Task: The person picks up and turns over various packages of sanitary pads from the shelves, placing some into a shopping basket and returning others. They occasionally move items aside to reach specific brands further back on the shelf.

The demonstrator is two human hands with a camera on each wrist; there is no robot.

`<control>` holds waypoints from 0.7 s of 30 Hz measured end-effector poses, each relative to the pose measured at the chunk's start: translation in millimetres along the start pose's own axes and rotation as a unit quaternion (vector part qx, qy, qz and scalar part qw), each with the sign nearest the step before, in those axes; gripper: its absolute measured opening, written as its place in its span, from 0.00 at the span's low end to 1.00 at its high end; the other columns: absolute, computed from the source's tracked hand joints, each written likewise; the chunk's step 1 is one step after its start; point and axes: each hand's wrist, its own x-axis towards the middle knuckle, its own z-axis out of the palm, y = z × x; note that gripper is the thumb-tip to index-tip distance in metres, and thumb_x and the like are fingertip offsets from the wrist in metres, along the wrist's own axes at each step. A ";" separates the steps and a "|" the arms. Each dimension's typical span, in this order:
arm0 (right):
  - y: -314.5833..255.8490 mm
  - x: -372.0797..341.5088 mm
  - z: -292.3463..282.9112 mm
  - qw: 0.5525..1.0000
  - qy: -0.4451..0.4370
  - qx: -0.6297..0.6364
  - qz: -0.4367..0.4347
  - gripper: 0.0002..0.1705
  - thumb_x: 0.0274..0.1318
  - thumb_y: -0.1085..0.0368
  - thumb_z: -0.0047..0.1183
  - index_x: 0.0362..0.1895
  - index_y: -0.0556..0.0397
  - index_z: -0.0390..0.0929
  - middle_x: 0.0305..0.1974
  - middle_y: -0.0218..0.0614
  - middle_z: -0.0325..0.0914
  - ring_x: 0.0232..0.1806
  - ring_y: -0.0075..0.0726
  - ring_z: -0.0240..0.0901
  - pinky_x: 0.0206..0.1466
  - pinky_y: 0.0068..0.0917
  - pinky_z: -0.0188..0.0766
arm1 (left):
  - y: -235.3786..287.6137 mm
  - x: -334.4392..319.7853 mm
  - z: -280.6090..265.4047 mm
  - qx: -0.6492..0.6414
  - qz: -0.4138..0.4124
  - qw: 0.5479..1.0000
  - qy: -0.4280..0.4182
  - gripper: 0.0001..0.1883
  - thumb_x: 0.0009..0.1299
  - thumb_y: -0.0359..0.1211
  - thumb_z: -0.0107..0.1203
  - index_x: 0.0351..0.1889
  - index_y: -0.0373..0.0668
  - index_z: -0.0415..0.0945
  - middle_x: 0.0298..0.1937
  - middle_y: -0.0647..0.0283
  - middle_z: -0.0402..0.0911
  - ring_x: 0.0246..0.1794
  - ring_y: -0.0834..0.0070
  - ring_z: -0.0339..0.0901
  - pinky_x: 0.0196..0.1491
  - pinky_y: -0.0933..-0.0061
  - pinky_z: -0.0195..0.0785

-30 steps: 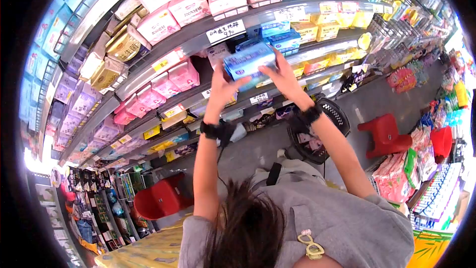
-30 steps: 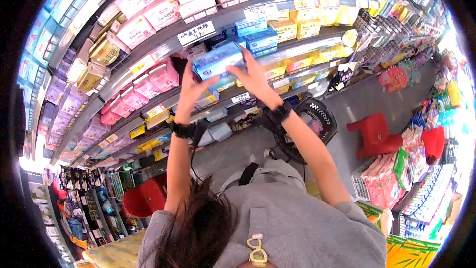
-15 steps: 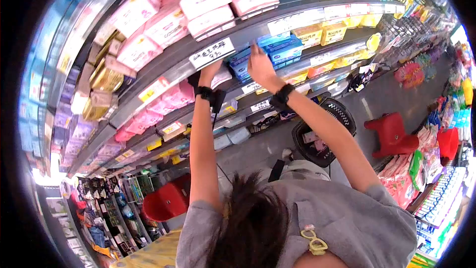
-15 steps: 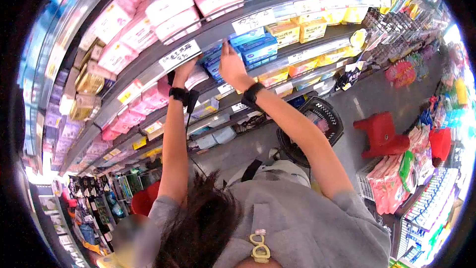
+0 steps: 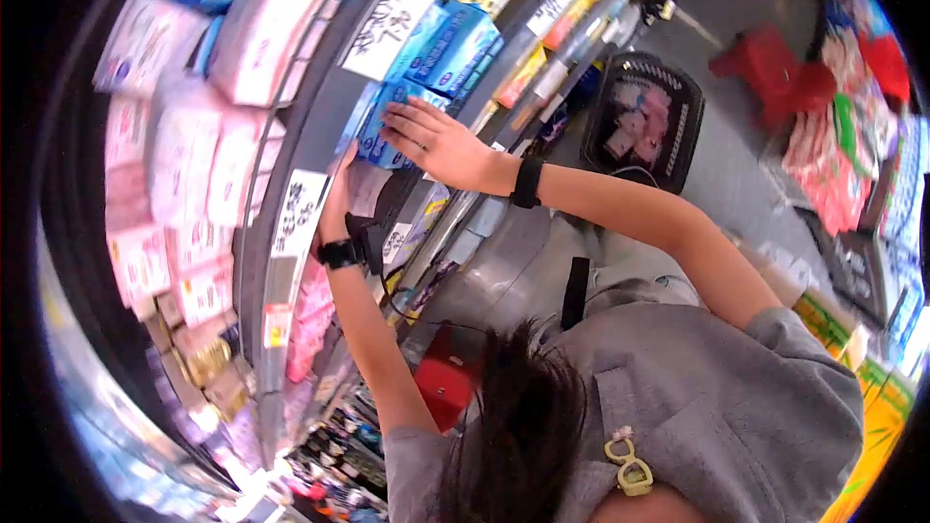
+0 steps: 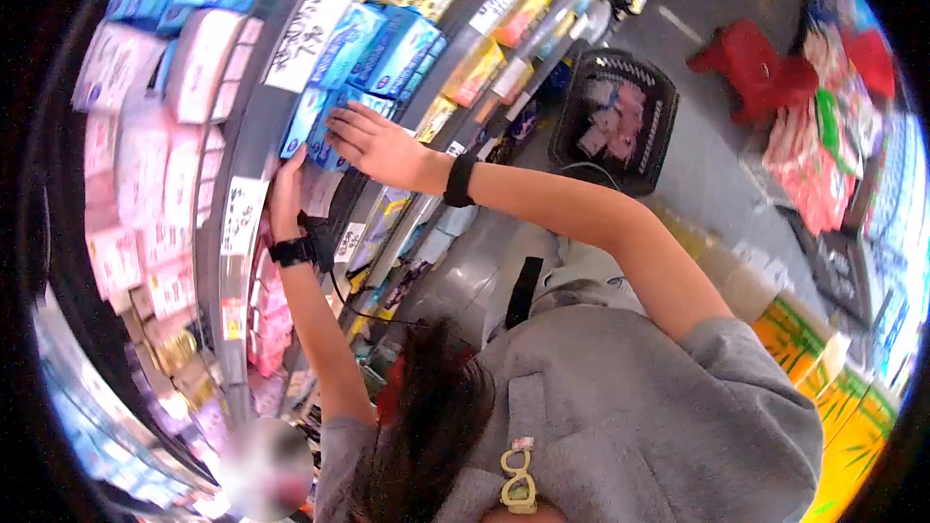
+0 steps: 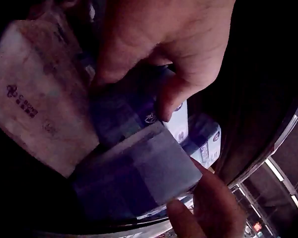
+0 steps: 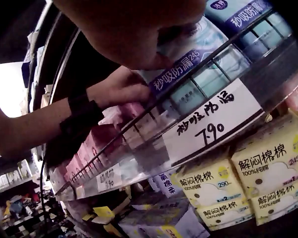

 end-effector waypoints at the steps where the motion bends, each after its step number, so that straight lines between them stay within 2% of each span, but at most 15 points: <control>1: -2.8 -0.4 -0.1 0.999 0.010 -0.036 0.005 0.24 0.45 0.67 0.47 0.51 0.57 0.71 0.55 0.42 0.68 0.63 0.44 0.58 0.70 0.45 0.50 | -8.6 12.2 -11.9 -0.007 0.017 0.999 -0.039 0.18 0.66 0.32 0.55 0.53 0.37 0.71 0.51 0.65 0.74 0.51 0.73 0.69 0.58 0.72 0.57; 2: -5.6 -2.2 -0.2 0.999 0.008 -0.031 0.019 0.24 0.46 0.68 0.47 0.52 0.57 0.70 0.56 0.41 0.67 0.64 0.43 0.58 0.70 0.45 0.49 | -23.7 18.6 -20.3 -0.065 0.041 0.995 -0.065 0.19 0.66 0.32 0.55 0.54 0.38 0.70 0.51 0.65 0.73 0.52 0.74 0.67 0.57 0.72 0.57; 4: -9.2 -2.3 2.8 0.999 0.008 -0.020 0.044 0.25 0.47 0.70 0.47 0.54 0.55 0.69 0.59 0.40 0.65 0.66 0.42 0.56 0.71 0.46 0.47 | -15.5 8.3 -7.5 -0.006 0.067 0.997 -0.026 0.20 0.66 0.32 0.55 0.56 0.37 0.68 0.52 0.63 0.72 0.52 0.74 0.67 0.57 0.71 0.57; 7: -6.4 -5.0 5.9 0.999 -0.001 -0.001 0.045 0.26 0.49 0.69 0.48 0.56 0.54 0.67 0.60 0.39 0.65 0.67 0.42 0.55 0.71 0.47 0.45 | -8.1 14.9 -26.6 0.232 0.037 0.971 -0.052 0.25 0.63 0.27 0.54 0.59 0.36 0.63 0.53 0.62 0.69 0.51 0.73 0.66 0.56 0.72 0.59; 10: -5.1 -5.1 10.5 0.995 0.029 0.069 0.063 0.27 0.52 0.68 0.48 0.59 0.54 0.61 0.63 0.43 0.61 0.68 0.44 0.53 0.71 0.47 0.45 | -25.8 25.4 -42.1 0.232 0.076 0.968 -0.064 0.35 0.60 0.22 0.53 0.66 0.38 0.52 0.56 0.58 0.66 0.55 0.70 0.64 0.58 0.71 0.58; 12: -2.9 -14.8 26.4 0.995 0.072 0.057 0.048 0.26 0.54 0.67 0.46 0.59 0.53 0.61 0.65 0.45 0.57 0.69 0.44 0.51 0.71 0.47 0.45 | -32.4 25.2 -40.4 0.228 0.123 0.963 -0.074 0.40 0.57 0.21 0.55 0.68 0.39 0.48 0.59 0.55 0.63 0.59 0.67 0.61 0.60 0.69 0.55; 13: -3.0 -18.1 27.6 0.995 0.049 0.070 0.054 0.27 0.55 0.65 0.45 0.60 0.53 0.60 0.67 0.45 0.54 0.70 0.44 0.49 0.71 0.46 0.44 | -31.4 22.5 -34.7 0.223 0.153 0.959 -0.081 0.43 0.56 0.21 0.57 0.69 0.38 0.47 0.62 0.53 0.61 0.62 0.66 0.59 0.62 0.66 0.53; 14: -4.9 -20.4 28.8 0.993 0.037 0.085 0.067 0.28 0.56 0.64 0.44 0.61 0.52 0.59 0.68 0.44 0.52 0.71 0.43 0.47 0.71 0.46 0.45 | -24.6 18.3 -29.5 0.356 0.213 0.908 -0.058 0.43 0.56 0.24 0.59 0.68 0.35 0.46 0.64 0.50 0.57 0.64 0.62 0.57 0.65 0.64 0.49; 15: -5.7 -24.0 21.7 0.995 0.039 0.076 0.058 0.28 0.55 0.65 0.44 0.62 0.52 0.59 0.68 0.44 0.52 0.71 0.44 0.48 0.70 0.46 0.46 | -15.4 13.0 -21.1 0.478 0.268 0.836 -0.018 0.44 0.57 0.27 0.60 0.68 0.31 0.44 0.67 0.47 0.54 0.66 0.59 0.55 0.68 0.63 0.44; 16: -6.7 -30.4 10.9 0.996 0.038 0.065 0.050 0.29 0.55 0.66 0.44 0.62 0.52 0.59 0.68 0.43 0.52 0.70 0.44 0.48 0.70 0.46 0.47 | -16.4 3.0 -20.7 0.503 0.290 0.814 0.000 0.44 0.58 0.29 0.61 0.68 0.30 0.44 0.68 0.45 0.52 0.66 0.59 0.55 0.69 0.65 0.42; 17: -12.7 -43.3 -2.6 0.986 0.073 0.126 0.081 0.30 0.53 0.68 0.45 0.62 0.52 0.59 0.67 0.44 0.54 0.70 0.44 0.49 0.69 0.46 0.49 | -22.4 -3.2 -18.1 0.530 0.302 0.791 0.048 0.42 0.59 0.31 0.61 0.66 0.29 0.46 0.67 0.44 0.52 0.63 0.58 0.60 0.67 0.61 0.50; 18: -7.1 -68.4 -25.4 0.970 0.121 0.169 0.127 0.30 0.52 0.69 0.45 0.63 0.52 0.59 0.66 0.44 0.56 0.69 0.45 0.51 0.68 0.46 0.50 | -15.0 -40.4 43.4 0.361 0.393 0.843 0.062 0.39 0.61 0.32 0.61 0.64 0.29 0.48 0.64 0.45 0.57 0.59 0.58 0.64 0.60 0.59 0.62; 19: -3.3 -91.5 -26.0 0.966 0.103 0.152 0.183 0.33 0.46 0.72 0.48 0.61 0.52 0.62 0.63 0.45 0.60 0.65 0.46 0.57 0.65 0.44 0.54 | -45.7 -35.1 22.4 0.330 0.473 0.805 0.141 0.35 0.62 0.34 0.60 0.61 0.30 0.52 0.58 0.45 0.63 0.54 0.58 0.68 0.54 0.59 0.69; 20: -0.6 -119.0 -34.6 0.953 0.121 0.139 0.240 0.33 0.41 0.73 0.50 0.59 0.53 0.65 0.59 0.46 0.63 0.60 0.47 0.62 0.61 0.42 0.59 | -46.1 -62.4 64.4 0.284 0.534 0.779 0.162 0.31 0.65 0.36 0.57 0.59 0.31 0.56 0.54 0.45 0.67 0.51 0.57 0.69 0.53 0.59 0.70; 21: 5.1 -150.0 -40.0 0.928 0.082 0.135 0.337 0.29 0.43 0.73 0.49 0.55 0.52 0.67 0.54 0.46 0.68 0.53 0.50 0.67 0.56 0.43 0.64 | -58.2 -69.0 77.2 0.345 0.586 0.723 0.118 0.26 0.67 0.36 0.53 0.57 0.30 0.58 0.53 0.45 0.66 0.49 0.58 0.70 0.50 0.60 0.71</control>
